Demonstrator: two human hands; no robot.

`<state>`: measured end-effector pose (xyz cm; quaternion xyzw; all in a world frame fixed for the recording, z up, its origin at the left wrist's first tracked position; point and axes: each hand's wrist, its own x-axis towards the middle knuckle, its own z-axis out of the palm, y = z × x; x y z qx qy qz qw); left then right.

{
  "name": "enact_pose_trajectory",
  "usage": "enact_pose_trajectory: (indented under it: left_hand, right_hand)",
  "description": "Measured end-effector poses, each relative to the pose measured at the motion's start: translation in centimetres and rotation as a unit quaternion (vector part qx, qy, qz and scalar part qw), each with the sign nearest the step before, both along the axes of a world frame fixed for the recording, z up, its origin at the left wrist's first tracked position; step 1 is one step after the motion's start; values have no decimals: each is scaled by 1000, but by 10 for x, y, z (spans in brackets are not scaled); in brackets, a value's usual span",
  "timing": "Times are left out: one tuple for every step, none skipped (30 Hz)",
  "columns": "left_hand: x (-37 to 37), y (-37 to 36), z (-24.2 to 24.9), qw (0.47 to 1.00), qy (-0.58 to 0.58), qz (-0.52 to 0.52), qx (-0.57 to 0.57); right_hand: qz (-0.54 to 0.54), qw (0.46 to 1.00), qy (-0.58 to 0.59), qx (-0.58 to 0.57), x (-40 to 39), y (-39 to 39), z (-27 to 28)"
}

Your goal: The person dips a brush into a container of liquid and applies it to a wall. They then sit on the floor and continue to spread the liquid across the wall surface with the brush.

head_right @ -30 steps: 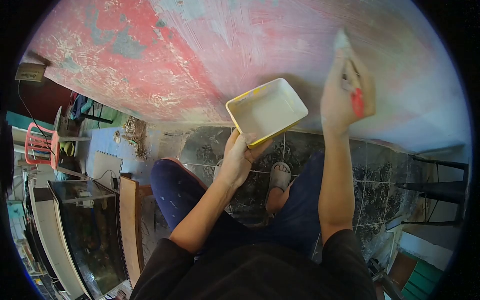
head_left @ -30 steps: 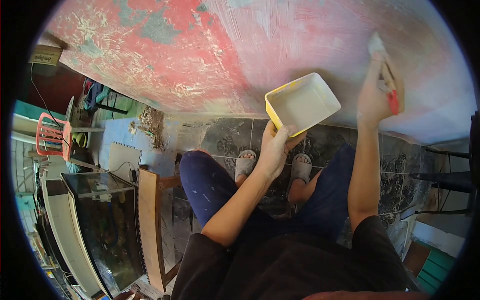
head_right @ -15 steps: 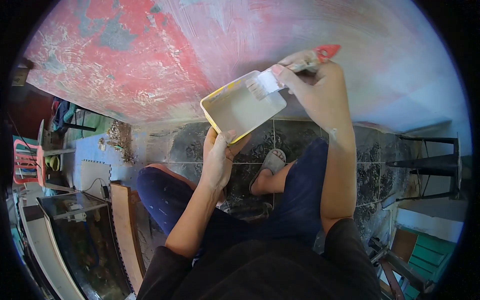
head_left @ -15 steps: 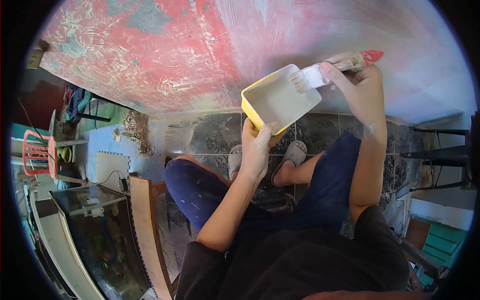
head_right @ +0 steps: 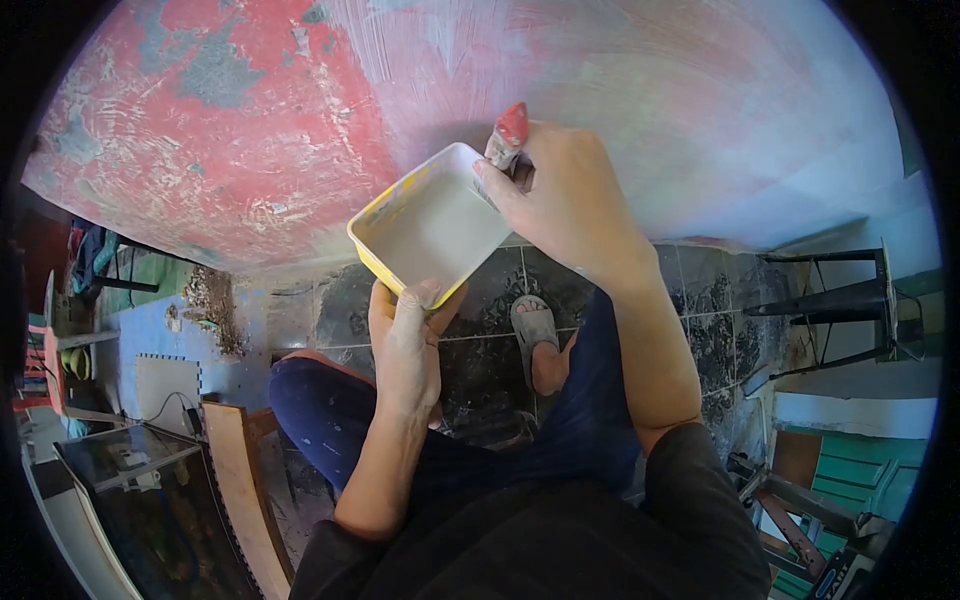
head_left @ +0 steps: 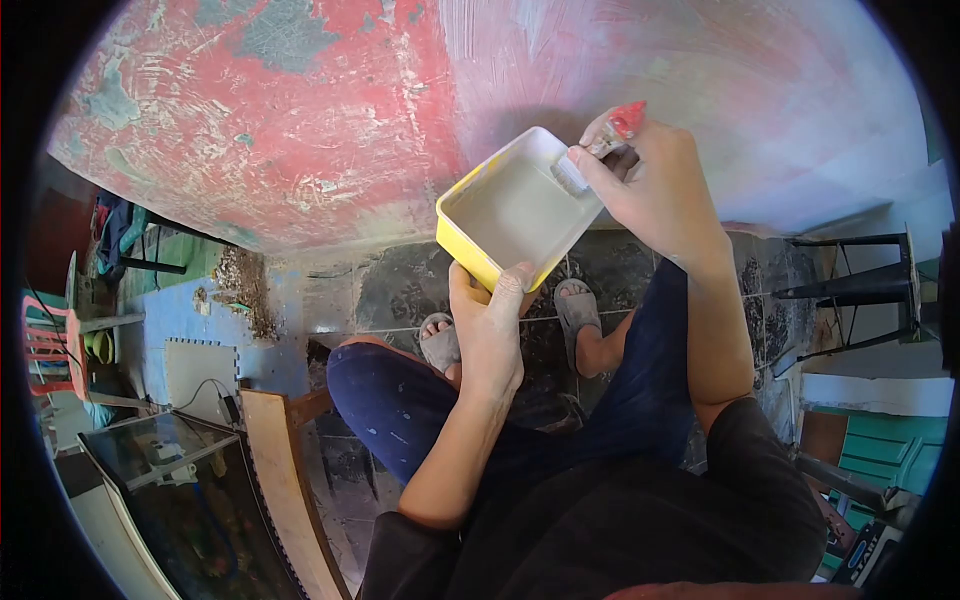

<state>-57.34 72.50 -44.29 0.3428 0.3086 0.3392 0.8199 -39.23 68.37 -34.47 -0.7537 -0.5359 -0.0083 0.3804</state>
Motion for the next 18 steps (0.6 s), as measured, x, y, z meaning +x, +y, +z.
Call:
enact_pose_trajectory:
  left_hand:
    - [0, 0, 0, 1000, 2, -1, -1]
    - [0, 1, 1, 1000, -1, 2, -1]
    - [0, 1, 1, 1000, -2, 7, 0]
    - [0, 2, 0, 1000, 3, 12, 0]
    - [1, 2, -1, 1000, 2, 10, -5]
    - [2, 3, -3, 1000, 1, 10, -10]
    - [2, 3, -4, 1000, 7, 20, -11]
    - [3, 3, -7, 1000, 2, 20, -5]
    - [4, 4, -9, 1000, -4, 19, 1]
    - [5, 4, -11, 1000, -12, 24, 7]
    - [5, 5, -12, 1000, -8, 29, 7]
    - [5, 6, -13, 1000, -13, 24, 13]
    - [6, 6, -14, 1000, -19, 18, 17]
    - [6, 6, -14, 1000, -15, 20, 16]
    - [6, 5, -15, 999, -22, 17, 15]
    - [6, 5, -15, 999, -30, 14, 14]
    - [7, 5, -14, 999, -29, 12, 13]
    - [7, 5, -14, 999, -29, 12, 7]
  right_hand:
    - [-2, 1000, -11, -23, 2, 2, -4]
    - [0, 1000, -9, -24, 4, 3, -8]
    - [7, 998, -15, -54, 7, 4, -14]
    - [16, 996, -19, -84, 8, 5, -18]
    - [23, 996, -15, -84, 8, 5, -20]
    - [25, 997, -31, -67, 9, 5, -21]
    - [27, 997, -47, -49, 9, 5, -22]
    - [36, 997, -41, -48, 11, 3, -22]
    - [7, 998, -34, -58, 13, 1, -19]
    - [-23, 997, -27, -68, 12, 0, -17]
    - [-18, 997, -23, -68, 10, 0, -14]
    - [-14, 998, -9, -56, 7, 1, -8]
    - [-12, 999, 5, -44, 5, 1, -6]
    - [-10, 999, 8, -45, 6, 1, -10]
    - [3, 998, -1, -58, 8, 2, -15]
    - [16, 997, -10, -71, 10, 3, -20]
    - [14, 997, -9, -72, 10, 2, -23]
    - [17, 996, -36, -79, 11, 2, -24]
